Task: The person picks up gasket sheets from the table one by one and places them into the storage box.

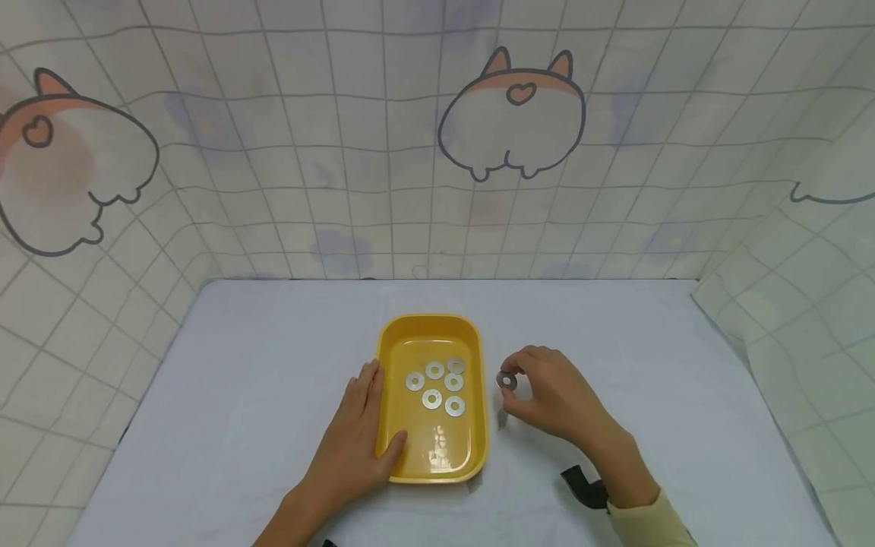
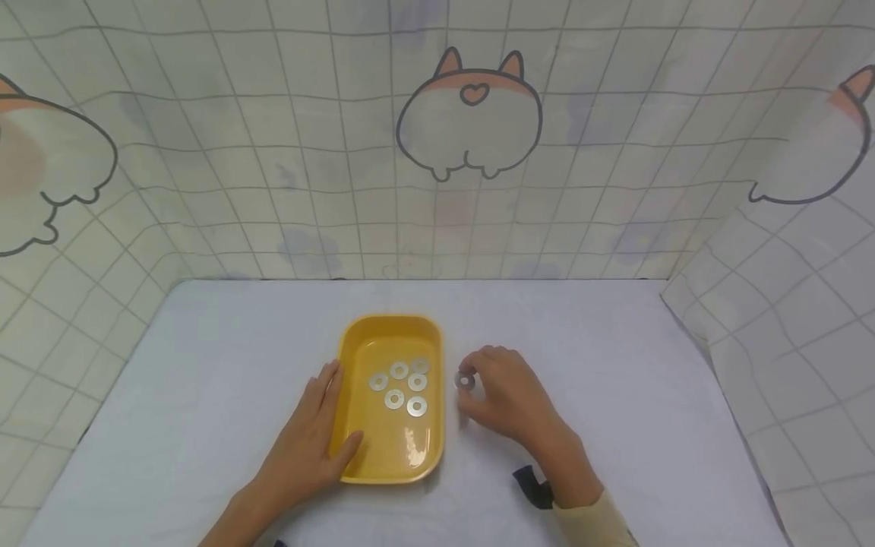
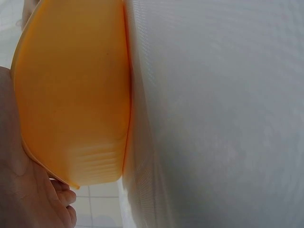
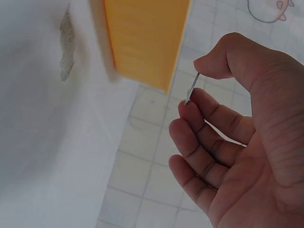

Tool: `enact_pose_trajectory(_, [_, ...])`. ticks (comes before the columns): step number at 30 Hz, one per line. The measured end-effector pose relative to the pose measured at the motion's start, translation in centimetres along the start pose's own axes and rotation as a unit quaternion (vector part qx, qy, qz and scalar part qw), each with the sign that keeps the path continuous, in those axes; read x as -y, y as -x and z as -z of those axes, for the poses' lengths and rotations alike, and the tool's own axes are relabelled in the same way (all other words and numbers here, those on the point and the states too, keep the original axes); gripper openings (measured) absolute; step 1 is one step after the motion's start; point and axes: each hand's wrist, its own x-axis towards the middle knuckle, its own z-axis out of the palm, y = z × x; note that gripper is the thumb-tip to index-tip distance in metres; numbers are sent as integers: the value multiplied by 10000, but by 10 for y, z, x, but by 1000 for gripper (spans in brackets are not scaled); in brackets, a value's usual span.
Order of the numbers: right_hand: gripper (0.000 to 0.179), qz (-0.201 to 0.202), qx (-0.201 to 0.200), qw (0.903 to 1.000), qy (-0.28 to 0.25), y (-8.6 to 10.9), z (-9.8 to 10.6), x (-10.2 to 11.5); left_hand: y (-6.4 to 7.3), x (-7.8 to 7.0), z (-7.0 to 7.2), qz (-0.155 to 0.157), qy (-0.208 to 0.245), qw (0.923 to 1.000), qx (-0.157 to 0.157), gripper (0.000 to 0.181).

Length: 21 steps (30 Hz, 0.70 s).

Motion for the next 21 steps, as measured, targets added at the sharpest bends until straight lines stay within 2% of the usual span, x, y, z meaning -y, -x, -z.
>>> enact_pose_trajectory(4, [21,104,-29,9999,58,-1,1,4,-1,0,1,82,21,9999,124,96])
enact_pose_trajectory(9, [20,269,-54,9996,0,-3,1,9,-1,-1,1,61,24,9999,117,96])
enact_pose_trajectory(21, [22,605,-128,9978,227,-7,5,21,0,-1,0,-137,-18,9997,-200,95])
